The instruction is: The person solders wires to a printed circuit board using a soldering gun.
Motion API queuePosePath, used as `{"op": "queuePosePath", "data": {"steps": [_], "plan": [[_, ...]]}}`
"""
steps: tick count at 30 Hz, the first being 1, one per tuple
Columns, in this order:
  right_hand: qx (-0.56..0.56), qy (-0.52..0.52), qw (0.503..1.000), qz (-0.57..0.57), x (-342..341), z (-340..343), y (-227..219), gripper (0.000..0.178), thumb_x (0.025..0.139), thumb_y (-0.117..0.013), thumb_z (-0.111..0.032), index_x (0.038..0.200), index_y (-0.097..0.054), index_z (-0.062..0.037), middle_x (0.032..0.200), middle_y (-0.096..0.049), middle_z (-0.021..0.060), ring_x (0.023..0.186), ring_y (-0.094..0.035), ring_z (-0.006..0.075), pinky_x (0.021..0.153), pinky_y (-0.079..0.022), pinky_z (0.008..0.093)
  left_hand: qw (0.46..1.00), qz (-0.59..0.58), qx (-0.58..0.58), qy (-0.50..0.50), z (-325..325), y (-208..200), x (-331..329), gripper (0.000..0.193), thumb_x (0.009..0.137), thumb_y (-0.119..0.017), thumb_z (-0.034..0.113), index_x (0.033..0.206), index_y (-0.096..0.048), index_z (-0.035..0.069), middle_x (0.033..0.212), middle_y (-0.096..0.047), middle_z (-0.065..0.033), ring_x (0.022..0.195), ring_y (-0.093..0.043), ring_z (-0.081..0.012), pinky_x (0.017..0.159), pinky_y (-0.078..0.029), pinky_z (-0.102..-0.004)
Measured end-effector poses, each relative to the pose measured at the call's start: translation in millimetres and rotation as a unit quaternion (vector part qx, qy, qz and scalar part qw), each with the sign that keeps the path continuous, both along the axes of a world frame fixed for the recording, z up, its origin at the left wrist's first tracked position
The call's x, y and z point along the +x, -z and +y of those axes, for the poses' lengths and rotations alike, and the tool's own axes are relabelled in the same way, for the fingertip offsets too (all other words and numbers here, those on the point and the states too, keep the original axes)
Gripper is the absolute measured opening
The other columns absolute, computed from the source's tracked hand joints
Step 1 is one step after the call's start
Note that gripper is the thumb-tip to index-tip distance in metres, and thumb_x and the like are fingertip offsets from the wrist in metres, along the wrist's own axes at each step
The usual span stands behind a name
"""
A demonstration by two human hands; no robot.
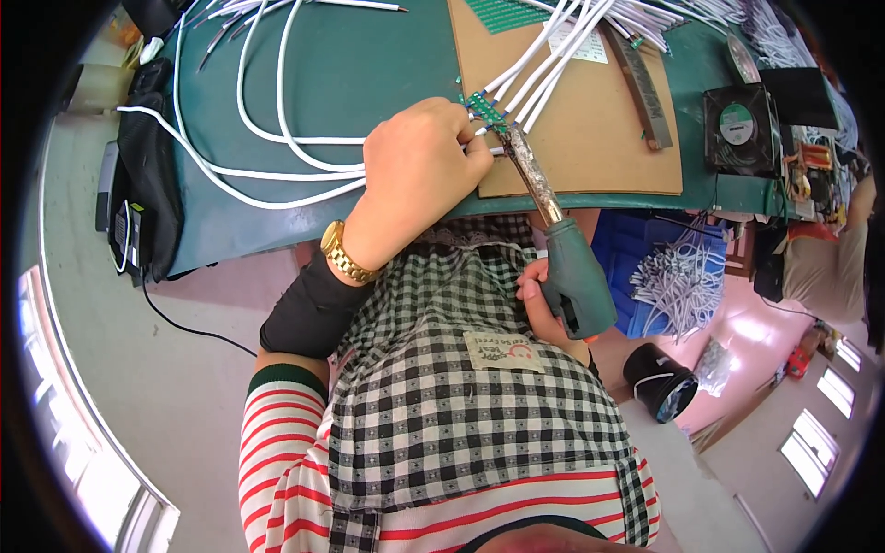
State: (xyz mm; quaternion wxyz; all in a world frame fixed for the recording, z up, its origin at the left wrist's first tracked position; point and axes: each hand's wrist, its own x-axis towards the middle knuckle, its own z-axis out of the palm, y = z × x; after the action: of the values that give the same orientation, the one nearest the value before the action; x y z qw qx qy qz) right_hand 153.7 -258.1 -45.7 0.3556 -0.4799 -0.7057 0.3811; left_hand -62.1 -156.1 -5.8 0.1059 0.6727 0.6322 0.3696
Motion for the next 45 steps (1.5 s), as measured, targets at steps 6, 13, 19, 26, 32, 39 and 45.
{"op": "queuePosePath", "data": {"steps": [6,13,19,26,32,39,45], "plan": [[0.016,-0.069,0.992,-0.102,7.7,-0.3,6.8,0.025,0.083,-0.057,0.002,0.104,-0.044,-0.0017,0.086,-0.058,0.0114,0.069,-0.058,0.0137,0.062,-0.048,0.025,1.0,0.002,-0.011,-0.005,0.8,-1.0,1.2,0.01,0.063,-0.065,0.013,0.059,-0.059,0.006,0.063,-0.058,-0.0074,0.058,-0.058,-0.0274,0.049,-0.045,-0.0371],[-0.09,0.023,0.994,0.058,-4.0,1.1,-17.4,0.02,0.077,-0.061,0.001,0.097,-0.061,-0.0026,0.074,-0.06,0.0063,0.064,-0.057,0.0148,0.059,-0.047,0.0274,1.0,-0.01,-0.003,-0.01,1.2,-0.1,1.1,0.01,0.062,-0.066,0.009,0.059,-0.058,0.004,0.06,-0.056,-0.0085,0.052,-0.054,-0.0258,0.048,-0.042,-0.0345],[-0.073,0.007,0.975,0.211,-1.5,-4.7,-8.8,0.041,0.083,-0.054,0.005,0.122,-0.044,-0.0004,0.083,-0.058,0.0113,0.069,-0.055,0.0135,0.061,-0.047,0.0263,1.0,-0.006,-0.005,-0.007,0.4,-0.9,2.6,0.011,0.062,-0.066,0.009,0.058,-0.058,0.004,0.061,-0.056,-0.0086,0.052,-0.054,-0.0263,0.048,-0.042,-0.0351],[-0.112,0.025,0.987,0.117,-7.3,-0.6,-12.6,0.014,0.081,-0.057,0.001,0.095,-0.057,-0.0015,0.078,-0.058,0.0051,0.066,-0.054,0.0128,0.059,-0.044,0.0268,1.0,-0.002,-0.001,-0.009,-1.0,0.2,2.6,0.011,0.062,-0.066,0.009,0.058,-0.057,0.004,0.061,-0.056,-0.0085,0.052,-0.054,-0.0262,0.048,-0.042,-0.0348],[-0.103,0.028,0.991,0.077,-6.1,-2.2,-6.6,0.007,0.081,-0.058,-0.001,0.088,-0.058,-0.0023,0.074,-0.057,0.0035,0.065,-0.054,0.0129,0.059,-0.044,0.0265,1.0,0.0,0.007,-0.007,-0.5,-3.0,3.1,0.011,0.062,-0.066,0.009,0.058,-0.058,0.003,0.06,-0.056,-0.0086,0.052,-0.054,-0.0259,0.048,-0.043,-0.0347],[-0.101,0.068,0.975,0.184,-8.6,-6.4,-5.6,0.029,0.082,-0.056,0.002,0.11,-0.051,-0.0003,0.079,-0.058,0.0081,0.068,-0.056,0.0131,0.061,-0.047,0.0266,1.0,-0.002,-0.006,-0.005,1.8,-1.0,2.2,0.011,0.063,-0.066,0.009,0.059,-0.058,0.003,0.061,-0.056,-0.0091,0.053,-0.054,-0.0265,0.048,-0.042,-0.0352],[-0.047,0.055,0.969,0.237,-1.2,2.1,-3.8,0.041,0.084,-0.052,0.002,0.122,-0.038,-0.0013,0.082,-0.057,0.0114,0.068,-0.056,0.0141,0.062,-0.047,0.0258,1.0,-0.002,-0.01,-0.002,1.1,-3.7,1.2,0.011,0.063,-0.066,0.009,0.059,-0.058,0.004,0.062,-0.057,-0.0096,0.054,-0.055,-0.0275,0.049,-0.043,-0.036]]}}
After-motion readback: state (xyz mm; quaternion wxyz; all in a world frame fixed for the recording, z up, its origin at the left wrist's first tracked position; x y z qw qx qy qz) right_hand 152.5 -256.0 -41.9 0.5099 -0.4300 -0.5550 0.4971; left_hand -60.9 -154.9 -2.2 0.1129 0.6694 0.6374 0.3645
